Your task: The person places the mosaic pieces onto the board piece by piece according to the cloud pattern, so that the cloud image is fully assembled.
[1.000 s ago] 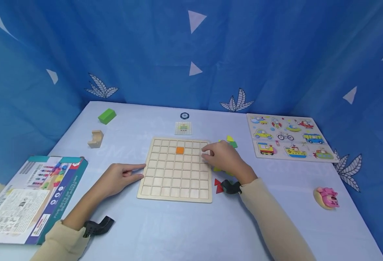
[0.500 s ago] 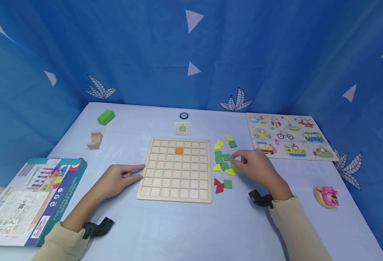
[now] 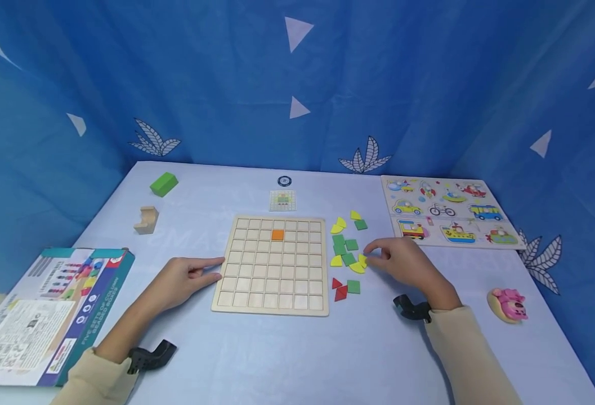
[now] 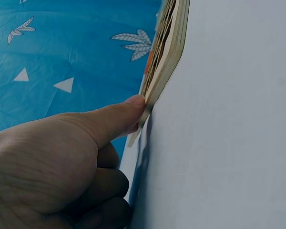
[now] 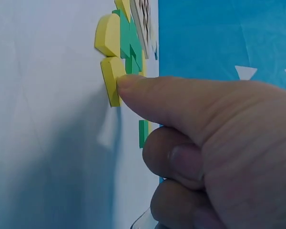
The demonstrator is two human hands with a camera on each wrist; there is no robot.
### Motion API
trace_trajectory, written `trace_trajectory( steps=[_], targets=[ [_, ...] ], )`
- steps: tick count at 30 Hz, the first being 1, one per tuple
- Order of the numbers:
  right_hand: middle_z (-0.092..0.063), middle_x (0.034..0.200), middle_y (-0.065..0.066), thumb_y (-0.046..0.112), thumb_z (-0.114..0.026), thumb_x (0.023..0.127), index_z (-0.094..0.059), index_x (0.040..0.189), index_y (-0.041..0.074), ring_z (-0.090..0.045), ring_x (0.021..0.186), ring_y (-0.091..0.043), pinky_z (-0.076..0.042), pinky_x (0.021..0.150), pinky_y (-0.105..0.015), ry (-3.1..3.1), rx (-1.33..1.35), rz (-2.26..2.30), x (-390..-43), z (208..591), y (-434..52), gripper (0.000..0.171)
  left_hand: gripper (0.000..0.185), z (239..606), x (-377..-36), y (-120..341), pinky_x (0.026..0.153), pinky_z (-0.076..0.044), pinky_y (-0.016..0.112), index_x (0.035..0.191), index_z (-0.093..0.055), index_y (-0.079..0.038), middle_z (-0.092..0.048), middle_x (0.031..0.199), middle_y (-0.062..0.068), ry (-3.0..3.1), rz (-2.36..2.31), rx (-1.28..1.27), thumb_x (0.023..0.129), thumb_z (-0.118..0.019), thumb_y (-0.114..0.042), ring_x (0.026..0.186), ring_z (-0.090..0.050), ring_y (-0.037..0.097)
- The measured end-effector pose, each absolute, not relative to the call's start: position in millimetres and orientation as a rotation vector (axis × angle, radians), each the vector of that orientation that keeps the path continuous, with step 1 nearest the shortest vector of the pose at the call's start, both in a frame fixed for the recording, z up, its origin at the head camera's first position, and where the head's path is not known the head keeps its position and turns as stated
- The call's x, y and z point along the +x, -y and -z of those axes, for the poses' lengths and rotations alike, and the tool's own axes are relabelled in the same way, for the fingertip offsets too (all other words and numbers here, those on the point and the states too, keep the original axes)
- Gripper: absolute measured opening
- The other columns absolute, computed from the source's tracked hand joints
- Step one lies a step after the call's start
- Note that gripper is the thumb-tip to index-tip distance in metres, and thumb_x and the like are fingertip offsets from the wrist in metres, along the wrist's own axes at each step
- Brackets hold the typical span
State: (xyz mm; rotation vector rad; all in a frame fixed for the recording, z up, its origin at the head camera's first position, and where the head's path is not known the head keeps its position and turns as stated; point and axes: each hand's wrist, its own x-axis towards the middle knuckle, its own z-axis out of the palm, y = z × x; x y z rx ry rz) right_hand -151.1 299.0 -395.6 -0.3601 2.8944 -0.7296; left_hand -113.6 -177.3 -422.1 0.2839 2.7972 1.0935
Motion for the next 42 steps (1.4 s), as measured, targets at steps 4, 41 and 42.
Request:
trace_trajectory(
  steps=[4,41,42],
  targets=[
    [-0.046,0.058,0.001,0.020,-0.080,0.091,-0.077,0.115,0.015,-0.045,0.054,-0.020,-0.032,0.047,-0.026,-2.927,-0.373,0.727,-151.6,399.4,-295.1,0.025,0.039,423.4,-113.7,178.2,0.047,-0.029,0.027,0.128,-0.074,-0.017,-0.041,0.052,-0.005,-2.806,-1.101,0.300,0.091,-0.080,-0.028,0.048,-0.035,0.010],
    [-0.048,0.063,0.000,0.028,-0.086,0.084,-0.076,0.115,0.015,-0.046,0.060,-0.019,-0.034,0.049,-0.027,-2.861,-0.356,0.616,-146.4,388.9,-299.2,0.036,0.039,423.0,-114.1,178.0,0.047,-0.029,0.028,0.128,-0.074,-0.017,-0.042,0.053,-0.005,-2.819,-1.098,0.328,0.090,-0.081,-0.028,0.049,-0.036,0.011],
    [-0.048,0.064,0.000,0.029,-0.087,0.083,-0.076,0.115,0.015,-0.046,0.060,-0.019,-0.034,0.049,-0.027,-2.864,-0.355,0.612,-146.4,390.1,-298.3,0.036,0.039,422.9,-114.2,178.1,0.047,-0.029,0.028,0.128,-0.074,-0.017,-0.042,0.053,-0.005,-2.818,-1.098,0.328,0.090,-0.081,-0.028,0.048,-0.036,0.011]
  ],
)
